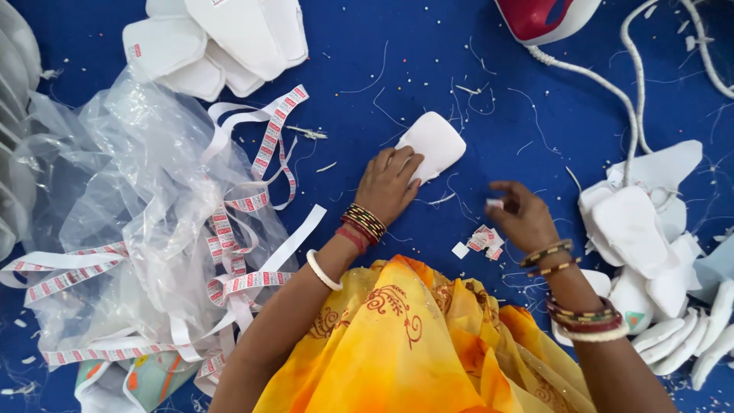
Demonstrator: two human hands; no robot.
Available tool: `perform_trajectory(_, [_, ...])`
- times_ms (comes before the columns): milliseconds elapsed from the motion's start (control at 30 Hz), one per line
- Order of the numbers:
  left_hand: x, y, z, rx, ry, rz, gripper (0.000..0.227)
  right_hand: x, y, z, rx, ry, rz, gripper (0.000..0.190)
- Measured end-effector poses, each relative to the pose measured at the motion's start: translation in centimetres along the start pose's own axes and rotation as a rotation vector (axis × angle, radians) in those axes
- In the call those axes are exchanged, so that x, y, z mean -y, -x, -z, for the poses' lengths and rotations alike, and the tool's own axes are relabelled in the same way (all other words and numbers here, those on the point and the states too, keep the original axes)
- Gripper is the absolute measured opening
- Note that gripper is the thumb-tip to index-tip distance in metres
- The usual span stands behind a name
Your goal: The person irons white fabric masks on a blue floor using a red and white iron. They pick up masks from a pile, place them on the floor, press them with the iron, and then move them aside. The person also handles stacks of light green masks and plastic packaging during the process.
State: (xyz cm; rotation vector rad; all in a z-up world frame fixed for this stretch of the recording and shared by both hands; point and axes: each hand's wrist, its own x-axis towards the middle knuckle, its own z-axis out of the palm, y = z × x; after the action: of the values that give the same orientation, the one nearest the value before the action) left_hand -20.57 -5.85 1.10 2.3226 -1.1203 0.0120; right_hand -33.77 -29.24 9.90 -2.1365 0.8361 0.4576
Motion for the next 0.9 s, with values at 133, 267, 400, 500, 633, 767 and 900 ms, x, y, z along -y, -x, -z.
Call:
perform_trajectory(133, [-0.8, -0.8, 0.9, 0.021, 0.013, 0.045, 0.048, 0.2, -3.9, -2.2, 0.027, -0.485, 0.078, 0.026])
perform_trajectory(267, [-1.0, -0.9, 1.1, 0.061, -0.005, 0.083, 0.048, 4.0, -6.6, -4.6, -0.052, -0.664, 0.034, 0.024])
perform_trajectory(400, [-0.9, -0.9, 0.8, 0.066, -0.004, 0.080, 0.050, 4.4, -10.1, -6.3, -0.173, -0.655, 0.183, 0.020])
perform_trajectory(500, [-0.9, -1.0, 0.9, 0.049, -0.009, 0.070, 0.060, 5.8, -9.5, -6.1, -0.213, -0.652, 0.172, 0.024])
perform_trajectory(633, [-1.6, -1.5, 1.6, 0.054, -0.028, 0.074, 0.069, 6.3, -8.7, -6.7, -0.310, -0.537, 0.136, 0.017])
perform_trajectory(767, [-1.9, -1.9, 1.4, 0.056, -0.082, 0.080, 0.077, 6.5, -8.6, -7.6, -0.444, -0.445, 0.222, 0.013])
perform_trajectory(900, [-2.2, -1.9, 0.6, 0.103, -0.059, 0.123, 0.077, 6.0, -9.2, -7.5, -0.484, -0.245, 0.298, 0.016])
